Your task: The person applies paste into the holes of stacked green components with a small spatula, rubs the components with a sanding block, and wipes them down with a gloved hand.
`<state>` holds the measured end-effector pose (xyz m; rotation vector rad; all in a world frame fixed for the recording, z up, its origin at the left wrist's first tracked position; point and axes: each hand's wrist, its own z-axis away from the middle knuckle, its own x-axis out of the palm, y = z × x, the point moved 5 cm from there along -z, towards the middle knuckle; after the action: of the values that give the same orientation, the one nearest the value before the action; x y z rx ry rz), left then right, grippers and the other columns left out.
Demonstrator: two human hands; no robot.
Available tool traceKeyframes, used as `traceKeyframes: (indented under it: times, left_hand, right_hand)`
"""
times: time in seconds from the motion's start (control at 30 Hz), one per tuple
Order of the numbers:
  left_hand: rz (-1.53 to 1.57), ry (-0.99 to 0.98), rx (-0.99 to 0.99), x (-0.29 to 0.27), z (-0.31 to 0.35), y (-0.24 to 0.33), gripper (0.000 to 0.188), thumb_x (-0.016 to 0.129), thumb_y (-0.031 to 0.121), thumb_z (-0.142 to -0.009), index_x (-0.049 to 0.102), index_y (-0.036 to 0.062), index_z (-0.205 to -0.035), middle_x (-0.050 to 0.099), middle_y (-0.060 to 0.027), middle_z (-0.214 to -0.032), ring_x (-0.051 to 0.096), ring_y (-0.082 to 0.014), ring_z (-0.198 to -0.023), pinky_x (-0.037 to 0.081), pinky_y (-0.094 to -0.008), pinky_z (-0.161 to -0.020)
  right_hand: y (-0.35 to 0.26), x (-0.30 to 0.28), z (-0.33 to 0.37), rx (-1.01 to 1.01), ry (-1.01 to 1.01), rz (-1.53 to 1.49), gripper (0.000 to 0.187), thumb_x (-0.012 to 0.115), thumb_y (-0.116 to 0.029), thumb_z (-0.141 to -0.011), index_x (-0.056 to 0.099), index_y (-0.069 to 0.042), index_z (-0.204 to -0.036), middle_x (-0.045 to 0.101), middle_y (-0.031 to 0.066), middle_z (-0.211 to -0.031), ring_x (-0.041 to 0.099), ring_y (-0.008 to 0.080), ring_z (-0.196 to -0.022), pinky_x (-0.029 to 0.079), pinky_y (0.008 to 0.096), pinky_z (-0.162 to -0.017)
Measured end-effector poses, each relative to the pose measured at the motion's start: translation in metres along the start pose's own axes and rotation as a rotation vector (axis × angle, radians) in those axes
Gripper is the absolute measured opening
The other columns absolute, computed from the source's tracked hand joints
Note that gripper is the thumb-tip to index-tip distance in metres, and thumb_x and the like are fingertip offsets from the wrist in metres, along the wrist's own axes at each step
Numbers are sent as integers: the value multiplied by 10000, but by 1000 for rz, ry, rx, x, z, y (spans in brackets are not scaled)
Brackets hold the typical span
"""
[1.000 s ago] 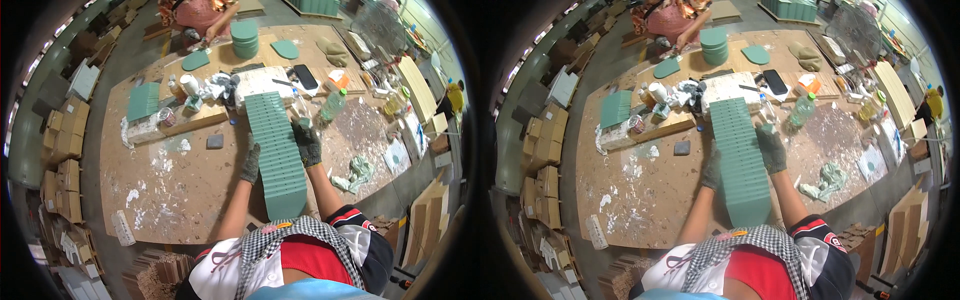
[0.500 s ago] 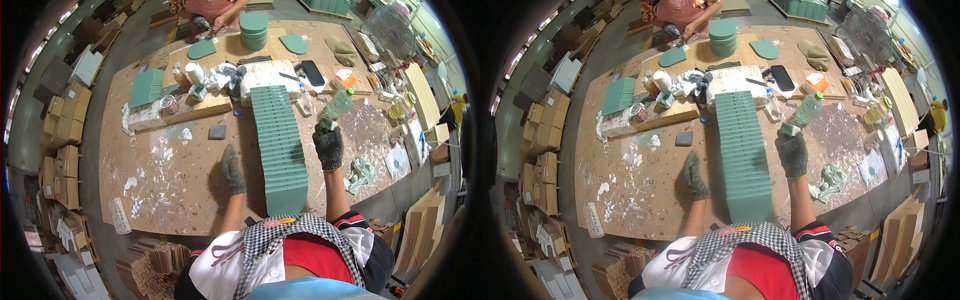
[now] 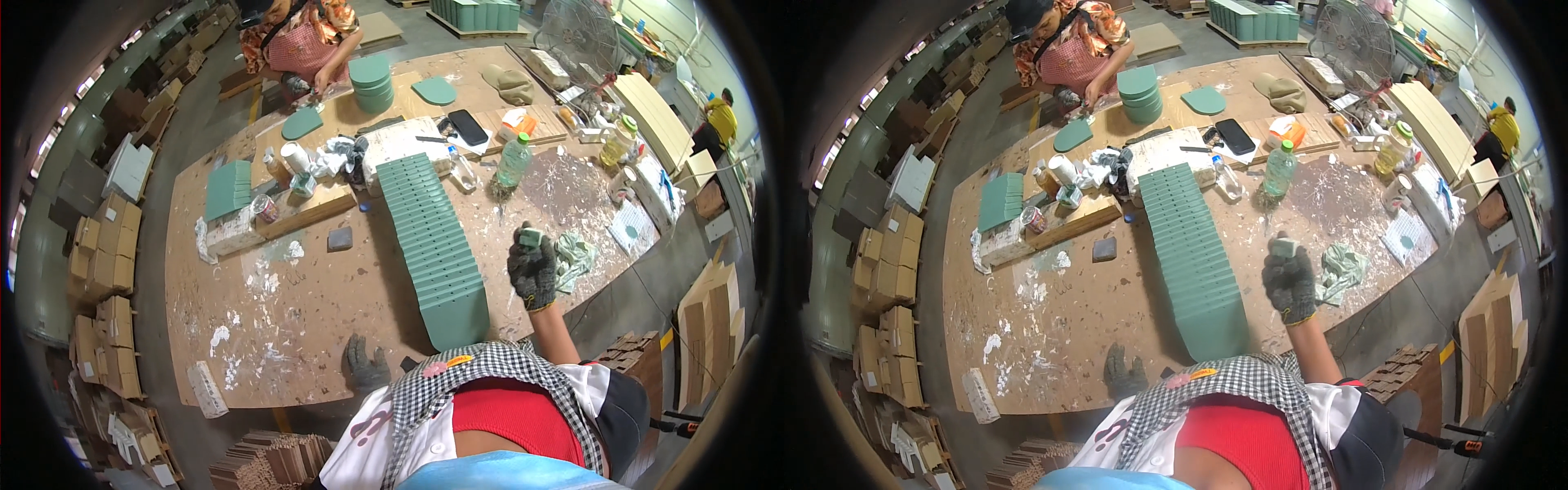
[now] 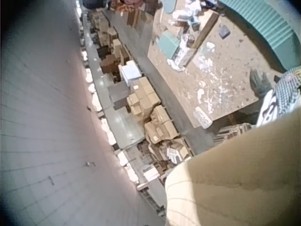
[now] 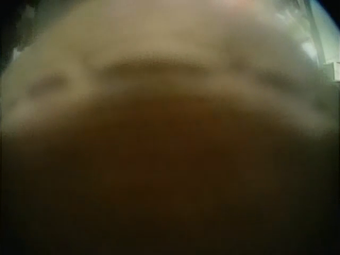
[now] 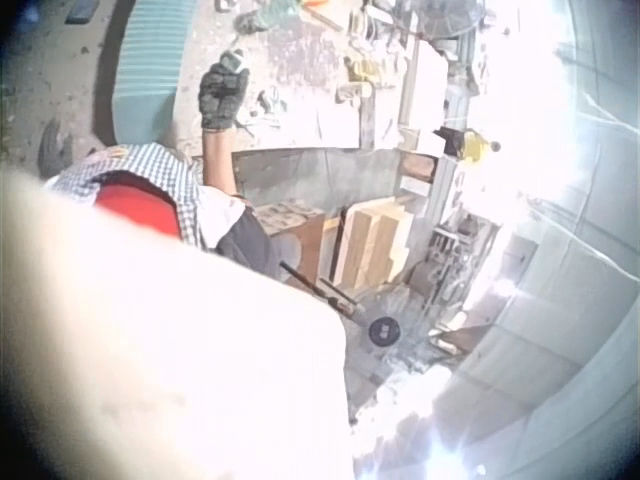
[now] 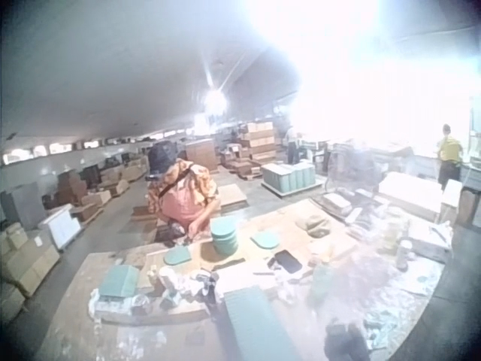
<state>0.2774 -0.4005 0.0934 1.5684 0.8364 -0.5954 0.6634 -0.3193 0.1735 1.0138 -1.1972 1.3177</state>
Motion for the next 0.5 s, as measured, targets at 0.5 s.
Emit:
traceKeyframes:
  times: [0.5]
  left_hand:
    - [146, 134, 867, -59, -103, 150, 350, 677, 156, -879, 674, 1, -1194, 618, -199, -1304, 581, -386, -1224, 440, -519, -1078]
  right_hand:
    - [102, -7, 32, 374, 32, 408, 720, 777, -252, -845, 417, -51, -1436, 591, 175, -1192, 601, 263, -988, 525, 369, -873]
